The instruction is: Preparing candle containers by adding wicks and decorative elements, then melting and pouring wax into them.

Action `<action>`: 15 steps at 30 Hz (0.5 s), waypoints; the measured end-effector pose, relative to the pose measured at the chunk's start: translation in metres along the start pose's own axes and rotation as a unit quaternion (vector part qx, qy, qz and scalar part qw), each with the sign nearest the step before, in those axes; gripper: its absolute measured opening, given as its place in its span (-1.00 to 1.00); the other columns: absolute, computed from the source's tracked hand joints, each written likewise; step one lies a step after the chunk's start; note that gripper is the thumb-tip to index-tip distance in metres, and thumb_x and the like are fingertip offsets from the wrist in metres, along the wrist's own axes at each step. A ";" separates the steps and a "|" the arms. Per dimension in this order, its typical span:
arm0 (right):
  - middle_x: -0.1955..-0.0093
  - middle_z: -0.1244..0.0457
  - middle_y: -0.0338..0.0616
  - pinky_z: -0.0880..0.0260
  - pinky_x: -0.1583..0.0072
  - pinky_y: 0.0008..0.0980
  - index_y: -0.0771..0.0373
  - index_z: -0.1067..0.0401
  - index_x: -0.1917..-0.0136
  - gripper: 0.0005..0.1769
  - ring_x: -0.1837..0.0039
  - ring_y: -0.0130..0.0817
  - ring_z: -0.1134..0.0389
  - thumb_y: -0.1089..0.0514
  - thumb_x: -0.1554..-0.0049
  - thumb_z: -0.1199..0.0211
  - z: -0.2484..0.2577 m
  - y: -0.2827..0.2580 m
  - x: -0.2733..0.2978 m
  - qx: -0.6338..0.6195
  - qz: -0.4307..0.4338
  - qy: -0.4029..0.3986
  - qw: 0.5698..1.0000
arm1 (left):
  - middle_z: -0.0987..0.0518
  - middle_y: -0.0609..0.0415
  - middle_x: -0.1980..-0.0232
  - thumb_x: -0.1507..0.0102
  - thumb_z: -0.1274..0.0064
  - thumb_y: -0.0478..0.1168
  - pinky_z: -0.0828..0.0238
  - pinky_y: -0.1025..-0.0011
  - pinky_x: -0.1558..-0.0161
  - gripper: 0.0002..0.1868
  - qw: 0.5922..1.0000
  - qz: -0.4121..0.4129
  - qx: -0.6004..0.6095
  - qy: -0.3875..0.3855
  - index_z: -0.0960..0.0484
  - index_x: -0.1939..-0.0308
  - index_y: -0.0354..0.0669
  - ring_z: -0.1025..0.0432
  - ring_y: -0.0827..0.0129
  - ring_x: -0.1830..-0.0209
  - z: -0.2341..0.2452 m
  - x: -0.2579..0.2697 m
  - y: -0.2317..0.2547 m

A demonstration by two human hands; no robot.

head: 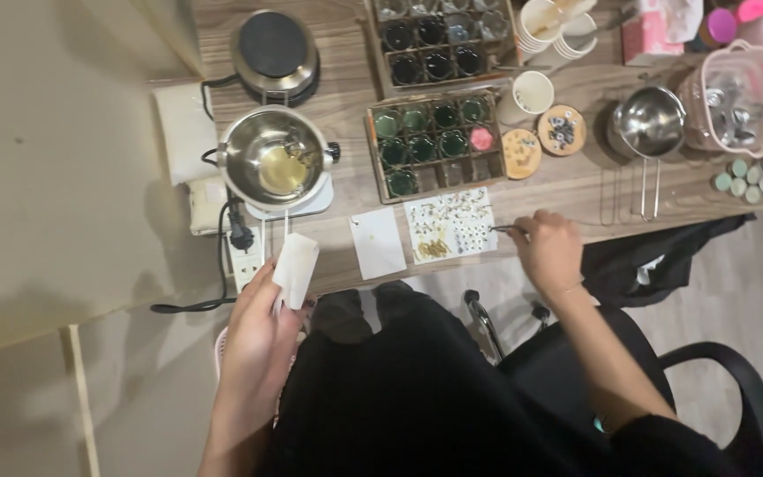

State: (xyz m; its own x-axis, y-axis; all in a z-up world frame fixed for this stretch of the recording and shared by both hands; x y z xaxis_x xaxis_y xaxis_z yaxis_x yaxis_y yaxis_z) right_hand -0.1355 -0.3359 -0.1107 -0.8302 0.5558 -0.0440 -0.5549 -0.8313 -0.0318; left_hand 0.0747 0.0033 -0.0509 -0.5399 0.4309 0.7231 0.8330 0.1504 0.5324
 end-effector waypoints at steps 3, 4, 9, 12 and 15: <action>0.21 -0.32 -0.17 -0.29 -0.02 -0.12 0.13 -0.62 0.16 -0.83 0.08 -0.13 -0.36 0.02 -0.05 -0.42 -0.031 0.014 0.023 0.000 -0.026 -0.002 1.000 | -0.56 0.06 -0.02 -0.41 0.12 -0.16 -0.32 0.41 0.05 -0.54 0.999 -0.007 -0.018 -0.036 -0.47 -0.35 -0.30 -0.39 0.42 0.13 0.006 -0.014 -0.016; 0.21 -0.32 -0.17 -0.29 -0.02 -0.12 0.13 -0.62 0.16 -0.83 0.08 -0.13 -0.36 0.02 -0.05 -0.42 -0.036 0.017 0.028 -0.001 -0.030 -0.003 1.000 | -0.56 0.06 -0.02 -0.41 0.12 -0.16 -0.32 0.41 0.05 -0.54 0.999 -0.005 -0.022 -0.037 -0.47 -0.35 -0.30 -0.39 0.42 0.13 -0.005 -0.009 -0.012; 0.21 -0.33 -0.18 -0.28 -0.02 -0.11 0.14 -0.61 0.18 -0.82 0.05 -0.14 -0.36 0.01 -0.05 -0.41 -0.053 0.021 0.035 0.001 -0.047 -0.028 0.999 | -0.56 0.10 -0.06 -0.37 0.12 -0.18 -0.38 0.41 0.03 -0.53 0.999 0.007 -0.034 0.009 -0.45 -0.32 -0.30 -0.42 0.49 0.08 -0.014 0.001 -0.013; 0.20 -0.34 -0.18 -0.28 -0.03 -0.11 0.14 -0.61 0.19 -0.83 0.04 -0.15 -0.36 0.01 -0.05 -0.39 -0.053 0.018 0.033 0.004 -0.047 -0.046 0.998 | -0.54 0.06 -0.01 -0.40 0.10 -0.21 -0.36 0.39 0.08 -0.55 0.999 -0.014 -0.025 -0.018 -0.44 -0.33 -0.36 -0.38 0.45 0.14 -0.004 -0.004 -0.020; 0.18 -0.34 -0.19 -0.28 -0.04 -0.12 0.13 -0.60 0.20 -0.83 0.03 -0.16 -0.36 0.02 -0.05 -0.38 -0.056 0.017 0.032 0.008 -0.043 -0.051 0.998 | -0.55 0.08 -0.01 -0.39 0.11 -0.21 -0.37 0.40 0.11 -0.55 1.000 -0.012 -0.015 0.002 -0.45 -0.34 -0.30 -0.38 0.48 0.16 0.001 -0.003 -0.020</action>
State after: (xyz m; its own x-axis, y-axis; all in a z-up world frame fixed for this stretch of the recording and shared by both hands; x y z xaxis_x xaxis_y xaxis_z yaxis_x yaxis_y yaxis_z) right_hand -0.1684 -0.3325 -0.1683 -0.7806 0.6222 0.0600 -0.6239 -0.7813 -0.0157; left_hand 0.0597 0.0004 -0.0638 -0.5607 0.4239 0.7112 0.8155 0.1344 0.5629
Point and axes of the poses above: each hand's wrist, its own x-axis away from the middle knuckle, its own z-axis out of the back of the hand, y = z × x, the point moved 7 cm from there along -x, towards the middle knuckle
